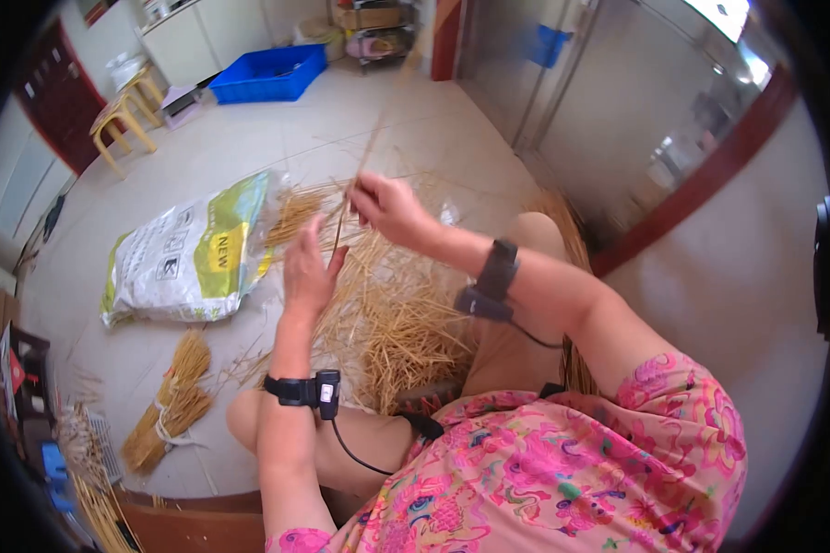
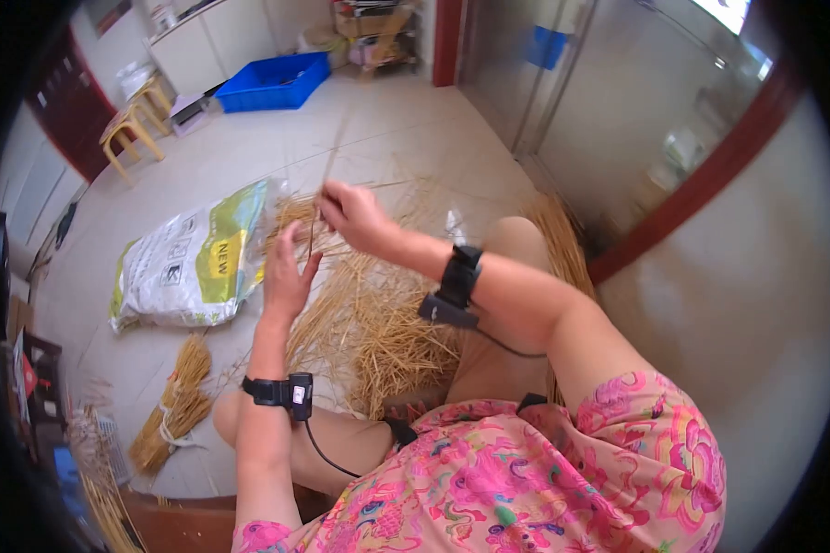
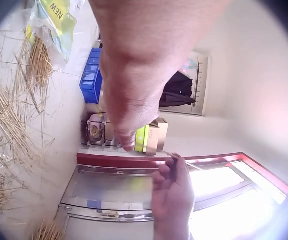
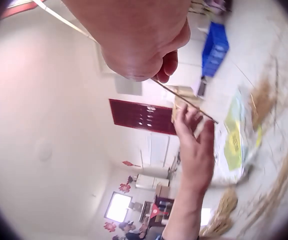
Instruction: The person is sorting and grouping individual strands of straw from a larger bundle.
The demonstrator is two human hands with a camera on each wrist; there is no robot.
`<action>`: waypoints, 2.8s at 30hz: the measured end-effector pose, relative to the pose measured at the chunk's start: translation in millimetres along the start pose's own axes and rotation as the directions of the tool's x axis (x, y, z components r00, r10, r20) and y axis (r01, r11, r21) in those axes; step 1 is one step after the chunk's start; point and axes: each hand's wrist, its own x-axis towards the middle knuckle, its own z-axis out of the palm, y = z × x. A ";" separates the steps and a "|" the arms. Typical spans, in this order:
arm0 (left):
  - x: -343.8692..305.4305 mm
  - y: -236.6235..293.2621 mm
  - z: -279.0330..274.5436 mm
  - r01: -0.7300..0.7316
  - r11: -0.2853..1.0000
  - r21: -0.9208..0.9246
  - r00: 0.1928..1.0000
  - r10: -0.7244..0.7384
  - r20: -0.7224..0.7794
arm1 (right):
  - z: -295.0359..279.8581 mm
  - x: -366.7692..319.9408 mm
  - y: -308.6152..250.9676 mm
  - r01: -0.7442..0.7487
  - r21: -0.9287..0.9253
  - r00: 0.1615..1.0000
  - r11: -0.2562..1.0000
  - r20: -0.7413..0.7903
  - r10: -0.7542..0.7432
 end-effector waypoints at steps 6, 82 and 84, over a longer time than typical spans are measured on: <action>0.1 -39.7 8.0 0.196 0.975 0.107 0.980 -0.196 -0.012 | -183.1 24.9 -67.8 0.301 -0.863 0.720 0.405 -0.073 -0.690; -38.1 -30.2 41.4 0.356 0.901 0.248 0.793 -0.431 0.431 | -222.8 -139.7 344.9 -0.455 0.621 0.320 0.638 -0.555 0.768; -36.6 -28.3 38.8 0.314 0.909 0.274 0.804 -0.408 0.433 | -210.1 -124.7 324.0 -0.453 0.393 0.491 0.800 -0.640 0.592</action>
